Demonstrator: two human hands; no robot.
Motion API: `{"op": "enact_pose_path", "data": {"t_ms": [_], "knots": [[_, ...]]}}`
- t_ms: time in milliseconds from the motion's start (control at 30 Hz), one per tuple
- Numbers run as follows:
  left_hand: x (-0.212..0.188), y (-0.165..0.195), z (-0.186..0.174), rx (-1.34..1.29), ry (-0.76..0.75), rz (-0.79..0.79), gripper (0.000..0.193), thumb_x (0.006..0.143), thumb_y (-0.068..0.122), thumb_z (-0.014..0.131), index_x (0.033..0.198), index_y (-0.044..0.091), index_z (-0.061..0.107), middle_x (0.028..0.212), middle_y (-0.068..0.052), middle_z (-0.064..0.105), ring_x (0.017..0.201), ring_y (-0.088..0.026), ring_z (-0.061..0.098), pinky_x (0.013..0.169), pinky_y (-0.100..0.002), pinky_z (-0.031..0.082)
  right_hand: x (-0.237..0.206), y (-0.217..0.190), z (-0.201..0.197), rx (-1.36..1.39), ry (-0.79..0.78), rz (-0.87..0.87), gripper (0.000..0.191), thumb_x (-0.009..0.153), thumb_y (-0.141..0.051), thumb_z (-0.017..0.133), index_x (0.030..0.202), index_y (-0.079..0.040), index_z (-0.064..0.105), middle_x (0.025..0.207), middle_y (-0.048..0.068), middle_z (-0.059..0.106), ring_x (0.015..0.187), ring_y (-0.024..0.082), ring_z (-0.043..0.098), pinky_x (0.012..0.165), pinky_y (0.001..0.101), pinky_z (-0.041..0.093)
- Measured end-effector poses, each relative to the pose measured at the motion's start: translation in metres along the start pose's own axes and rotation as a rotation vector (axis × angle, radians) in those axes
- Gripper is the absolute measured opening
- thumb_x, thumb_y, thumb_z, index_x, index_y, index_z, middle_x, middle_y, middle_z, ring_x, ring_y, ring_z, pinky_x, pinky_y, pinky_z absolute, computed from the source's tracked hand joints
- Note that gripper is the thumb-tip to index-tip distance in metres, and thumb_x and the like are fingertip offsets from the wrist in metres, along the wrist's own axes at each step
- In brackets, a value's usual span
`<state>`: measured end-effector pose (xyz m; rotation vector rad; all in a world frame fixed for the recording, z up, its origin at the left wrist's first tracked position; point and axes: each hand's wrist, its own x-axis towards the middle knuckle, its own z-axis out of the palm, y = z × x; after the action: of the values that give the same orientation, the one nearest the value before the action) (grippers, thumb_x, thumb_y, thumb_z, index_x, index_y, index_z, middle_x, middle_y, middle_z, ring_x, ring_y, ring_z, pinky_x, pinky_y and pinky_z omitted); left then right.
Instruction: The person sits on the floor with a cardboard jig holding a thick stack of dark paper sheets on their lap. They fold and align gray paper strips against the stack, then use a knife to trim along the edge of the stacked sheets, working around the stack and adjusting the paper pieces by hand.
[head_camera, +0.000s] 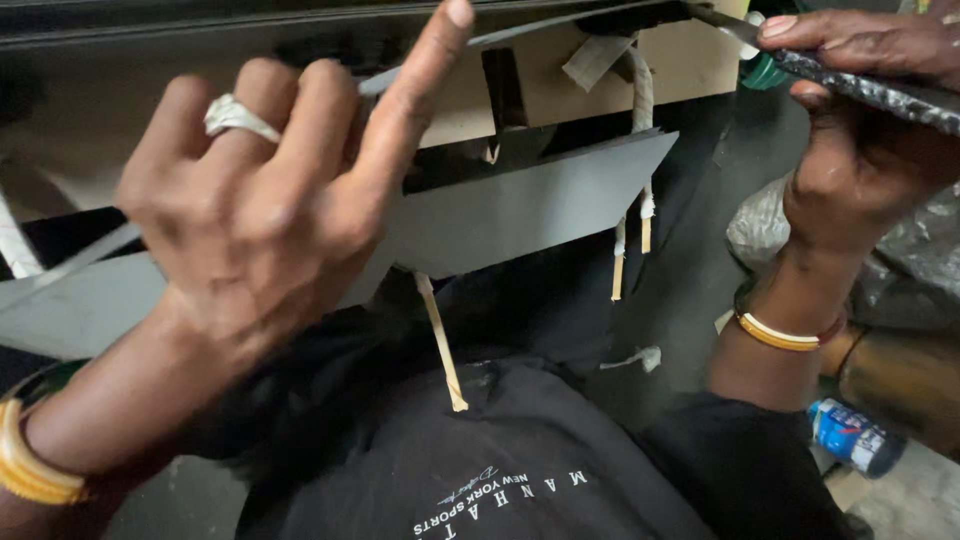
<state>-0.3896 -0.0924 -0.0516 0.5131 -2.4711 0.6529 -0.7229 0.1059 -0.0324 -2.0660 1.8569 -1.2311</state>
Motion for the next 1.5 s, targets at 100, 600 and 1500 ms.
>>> {"op": "enact_pose_path", "data": {"t_ms": [100,600,1500], "knots": [[0.003,0.002,0.002,-0.012,0.006,0.028,0.053,0.106,0.007,0.06,0.156,0.026,0.06,0.071,0.007,0.038,0.064,-0.005,0.038,0.063,-0.023,0.029,-0.004,0.006,-0.001,0.025,0.007,-0.012,0.023,0.112,0.023,0.05,0.126,0.005,0.045,0.126,0.026,0.067,0.119,0.032,0.067,0.109,0.0383,0.057],[-0.004,0.0,0.009,-0.064,-0.084,-0.028,0.066,0.098,0.004,0.064,0.16,0.026,0.056,0.077,0.007,0.045,0.072,-0.006,0.046,0.066,-0.023,0.035,-0.04,0.009,-0.046,-0.206,0.278,0.331,0.011,0.114,0.002,0.049,0.118,0.005,0.059,0.126,0.021,0.067,0.115,0.033,0.065,0.101,0.0393,0.052],[-0.017,-0.031,0.03,-0.268,0.073,-0.159,0.035,0.097,-0.004,0.06,0.131,0.002,0.058,0.134,-0.007,0.057,0.117,-0.022,0.057,0.099,-0.035,0.05,0.021,0.003,0.07,-0.438,0.06,-0.023,0.043,0.12,-0.026,0.052,0.109,0.011,0.073,0.136,0.026,0.071,0.135,0.04,0.063,0.119,0.0519,0.046]]}}
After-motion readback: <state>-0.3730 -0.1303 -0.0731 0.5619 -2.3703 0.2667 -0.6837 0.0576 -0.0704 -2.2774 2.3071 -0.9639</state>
